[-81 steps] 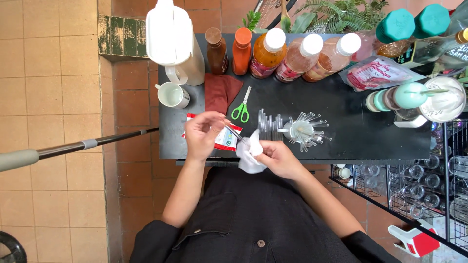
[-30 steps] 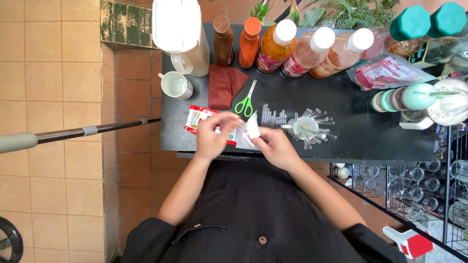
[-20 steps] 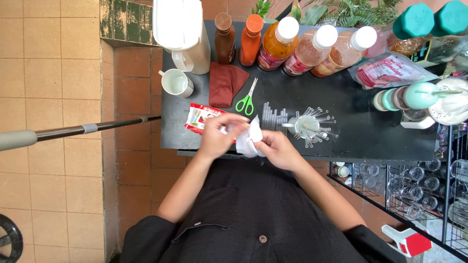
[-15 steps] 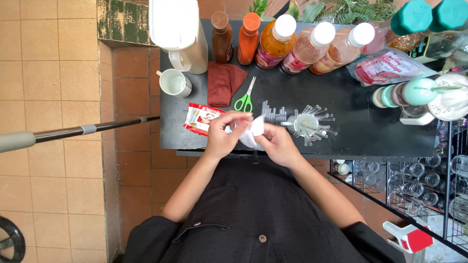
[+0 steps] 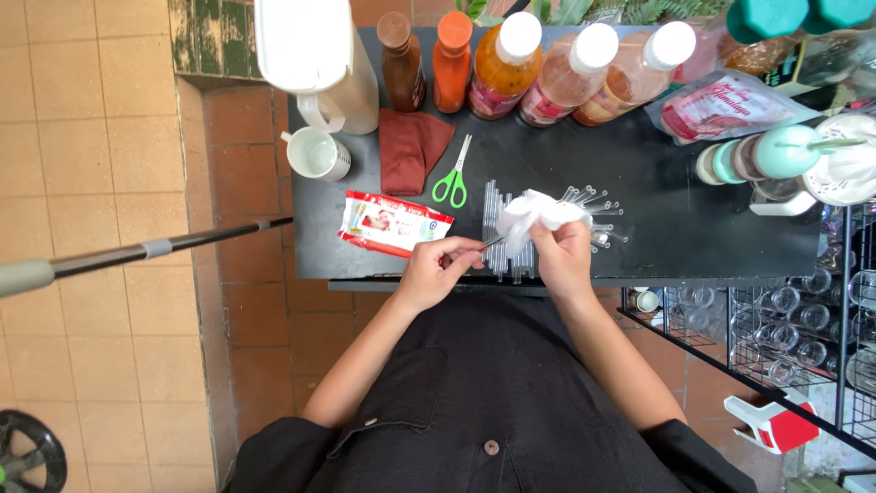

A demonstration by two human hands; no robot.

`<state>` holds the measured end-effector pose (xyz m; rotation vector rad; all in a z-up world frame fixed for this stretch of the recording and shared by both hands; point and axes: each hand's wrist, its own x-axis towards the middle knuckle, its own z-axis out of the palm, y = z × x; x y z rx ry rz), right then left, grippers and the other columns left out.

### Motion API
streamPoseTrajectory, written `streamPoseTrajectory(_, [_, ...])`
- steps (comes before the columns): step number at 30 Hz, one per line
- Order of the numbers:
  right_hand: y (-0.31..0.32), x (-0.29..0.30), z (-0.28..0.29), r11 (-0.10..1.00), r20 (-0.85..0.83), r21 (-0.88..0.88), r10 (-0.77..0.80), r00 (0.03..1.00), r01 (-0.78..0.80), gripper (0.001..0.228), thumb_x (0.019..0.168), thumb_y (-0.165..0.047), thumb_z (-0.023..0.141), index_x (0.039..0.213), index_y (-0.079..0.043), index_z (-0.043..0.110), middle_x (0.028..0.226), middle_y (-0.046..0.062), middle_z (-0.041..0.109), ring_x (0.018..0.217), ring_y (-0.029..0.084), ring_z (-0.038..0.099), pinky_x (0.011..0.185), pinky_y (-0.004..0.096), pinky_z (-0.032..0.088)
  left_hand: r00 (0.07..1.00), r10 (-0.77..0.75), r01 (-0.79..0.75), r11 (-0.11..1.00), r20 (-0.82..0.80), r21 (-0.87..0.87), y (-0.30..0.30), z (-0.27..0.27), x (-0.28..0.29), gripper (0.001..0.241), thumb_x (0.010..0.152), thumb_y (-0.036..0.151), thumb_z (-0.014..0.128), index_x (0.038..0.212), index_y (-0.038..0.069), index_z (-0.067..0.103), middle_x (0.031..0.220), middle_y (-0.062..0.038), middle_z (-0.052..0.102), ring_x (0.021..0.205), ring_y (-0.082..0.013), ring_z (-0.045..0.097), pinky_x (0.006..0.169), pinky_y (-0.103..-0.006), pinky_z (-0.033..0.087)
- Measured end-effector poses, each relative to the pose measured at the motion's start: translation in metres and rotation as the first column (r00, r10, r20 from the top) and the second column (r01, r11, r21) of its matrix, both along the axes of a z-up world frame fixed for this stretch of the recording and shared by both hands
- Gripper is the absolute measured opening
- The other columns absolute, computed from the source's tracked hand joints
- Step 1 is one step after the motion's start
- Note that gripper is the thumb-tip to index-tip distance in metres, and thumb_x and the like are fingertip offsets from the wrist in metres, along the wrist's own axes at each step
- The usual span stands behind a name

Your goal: Cleaning and wiping glass drinking straws individually with a tissue.

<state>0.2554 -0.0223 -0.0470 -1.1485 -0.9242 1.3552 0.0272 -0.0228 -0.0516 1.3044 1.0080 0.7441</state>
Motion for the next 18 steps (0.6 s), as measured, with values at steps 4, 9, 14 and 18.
streamPoseTrajectory(4, [0.002, 0.001, 0.015, 0.972, -0.012, -0.123, -0.202, 0.979, 0.199, 0.021, 0.105, -0.002, 0.057, 0.118, 0.008, 0.070, 0.100, 0.010, 0.070, 0.075, 0.011, 0.051, 0.065, 0.026, 0.037, 0.999, 0.033, -0.034, 0.999, 0.013, 0.026, 0.003, 0.005, 0.010, 0.019, 0.094, 0.009, 0.072, 0.111, -0.001, 0.075, 0.089, -0.006, 0.080, 0.074, -0.0060, 0.070, 0.069, -0.0221, 0.055])
streamPoseTrajectory(9, [-0.008, 0.009, -0.008, 0.997, 0.049, 0.033, -0.065, 0.997, 0.063, 0.025, 0.098, -0.001, 0.052, 0.118, 0.002, 0.067, 0.111, 0.006, 0.074, 0.100, 0.014, 0.070, 0.090, 0.030, 0.057, 0.997, 0.074, -0.075, 0.988, 0.006, 0.136, 0.007, 0.003, 0.029, 0.019, 0.091, 0.007, 0.078, 0.109, 0.000, 0.076, 0.087, -0.005, 0.078, 0.072, -0.0045, 0.067, 0.066, -0.0213, 0.053])
streamPoseTrajectory(14, [-0.018, 0.007, -0.018, 0.996, 0.236, -0.040, 0.089, 0.968, -0.081, 0.016, 0.096, 0.002, 0.062, 0.109, 0.005, 0.071, 0.105, 0.009, 0.075, 0.097, 0.015, 0.070, 0.086, 0.030, 0.057, 0.995, 0.090, -0.096, 0.985, 0.045, 0.144, 0.011, 0.004, 0.040, 0.013, 0.093, 0.007, 0.078, 0.104, 0.001, 0.076, 0.087, -0.005, 0.079, 0.074, -0.0052, 0.068, 0.067, -0.0219, 0.054])
streamPoseTrajectory(18, [-0.008, 0.026, -0.005, 0.996, 0.008, -0.023, -0.086, 0.996, 0.086, 0.028, 0.091, 0.005, 0.055, 0.115, 0.005, 0.070, 0.111, 0.010, 0.074, 0.102, 0.017, 0.071, 0.090, 0.030, 0.057, 0.998, 0.058, -0.057, 0.988, 0.000, 0.145, 0.011, 0.021, 0.041, 0.020, 0.091, 0.005, 0.078, 0.110, 0.000, 0.078, 0.091, -0.007, 0.081, 0.067, -0.0074, 0.063, 0.062, -0.0220, 0.050])
